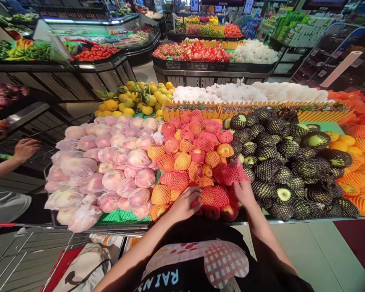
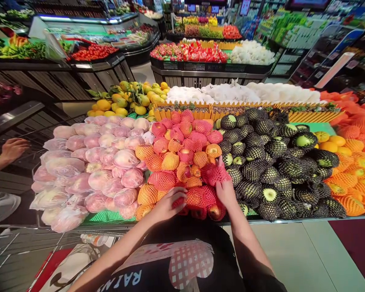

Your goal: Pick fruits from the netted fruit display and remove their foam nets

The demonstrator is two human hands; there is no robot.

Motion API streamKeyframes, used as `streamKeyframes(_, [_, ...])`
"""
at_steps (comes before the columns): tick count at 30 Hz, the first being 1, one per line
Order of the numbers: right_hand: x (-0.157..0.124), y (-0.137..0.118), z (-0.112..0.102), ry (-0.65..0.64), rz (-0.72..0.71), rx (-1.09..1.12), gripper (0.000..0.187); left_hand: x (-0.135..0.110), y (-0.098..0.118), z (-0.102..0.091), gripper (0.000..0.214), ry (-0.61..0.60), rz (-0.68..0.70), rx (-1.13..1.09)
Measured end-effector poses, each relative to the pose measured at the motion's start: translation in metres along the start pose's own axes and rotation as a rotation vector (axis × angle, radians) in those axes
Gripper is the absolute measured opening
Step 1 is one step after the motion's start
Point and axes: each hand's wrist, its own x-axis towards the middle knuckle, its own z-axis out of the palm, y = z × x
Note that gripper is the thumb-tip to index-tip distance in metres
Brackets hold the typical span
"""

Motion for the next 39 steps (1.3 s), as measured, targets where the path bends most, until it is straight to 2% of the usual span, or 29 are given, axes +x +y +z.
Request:
streamKeyframes(2, [0.016, 0.005, -0.013, -0.09, 0.021, -0.427, 0.063, 0.006, 0.002, 0.006, 0.035, -0.037, 0.025, 0.021])
streamKeyframes(4, [0.027, 0.01, -0.009, -0.2, 0.142, -0.769, 0.044, 0.013, 0.002, 0.014, 0.053, -0.122, 0.064, 0.057])
streamKeyframes(6, [0.034, 0.016, 0.008, -0.251, 0.243, -0.87, 0.03, 0.019, 0.001, 0.024, 0.057, -0.222, 0.097, 0.114])
streamKeyframes(9, [0.041, 0.024, 0.035, -0.246, 0.272, -0.917, 0.026, 0.025, -0.006, 0.035, 0.048, -0.276, 0.147, 0.219])
streamKeyframes(12, [0.045, 0.025, 0.042, -0.201, 0.288, -0.951, 0.023, 0.023, -0.015, 0.039, 0.043, -0.234, 0.237, 0.337])
streamKeyframes(15, [0.043, 0.016, 0.024, -0.125, 0.292, -0.948, 0.03, 0.013, -0.029, 0.041, 0.04, -0.133, 0.333, 0.444])
streamKeyframes(18, [0.034, 0.002, -0.01, -0.036, 0.269, -0.899, 0.035, -0.006, -0.046, 0.041, 0.028, -0.044, 0.387, 0.507])
streamKeyframes(22, [0.023, -0.006, -0.049, 0.227, 0.125, -0.617, 0.037, -0.028, -0.062, 0.034, 0.023, 0.021, 0.442, 0.551])
streamKeyframes(24, [0.02, -0.003, -0.057, 0.311, 0.065, -0.477, 0.037, -0.032, -0.061, 0.028, 0.021, 0.031, 0.424, 0.547])
streamKeyframes(26, [0.018, 0.002, -0.057, 0.311, 0.047, -0.41, 0.038, -0.03, -0.055, 0.02, 0.016, 0.022, 0.386, 0.524])
streamKeyframes(29, [0.015, 0.004, -0.045, 0.257, 0.053, -0.364, 0.038, -0.024, -0.042, 0.011, 0.018, -0.029, 0.336, 0.476])
streamKeyframes(34, [0.012, -0.005, -0.001, -0.101, 0.221, -0.739, 0.026, -0.004, -0.023, 0.006, 0.031, -0.022, 0.124, 0.426])
streamKeyframes(36, [0.015, -0.004, 0.021, -0.178, 0.28, -0.84, 0.023, 0.008, -0.016, 0.011, 0.05, -0.025, 0.086, 0.394])
streamKeyframes(39, [0.022, 0.003, 0.045, -0.232, 0.326, -0.907, 0.021, 0.025, -0.012, 0.022, 0.086, -0.149, 0.109, 0.3])
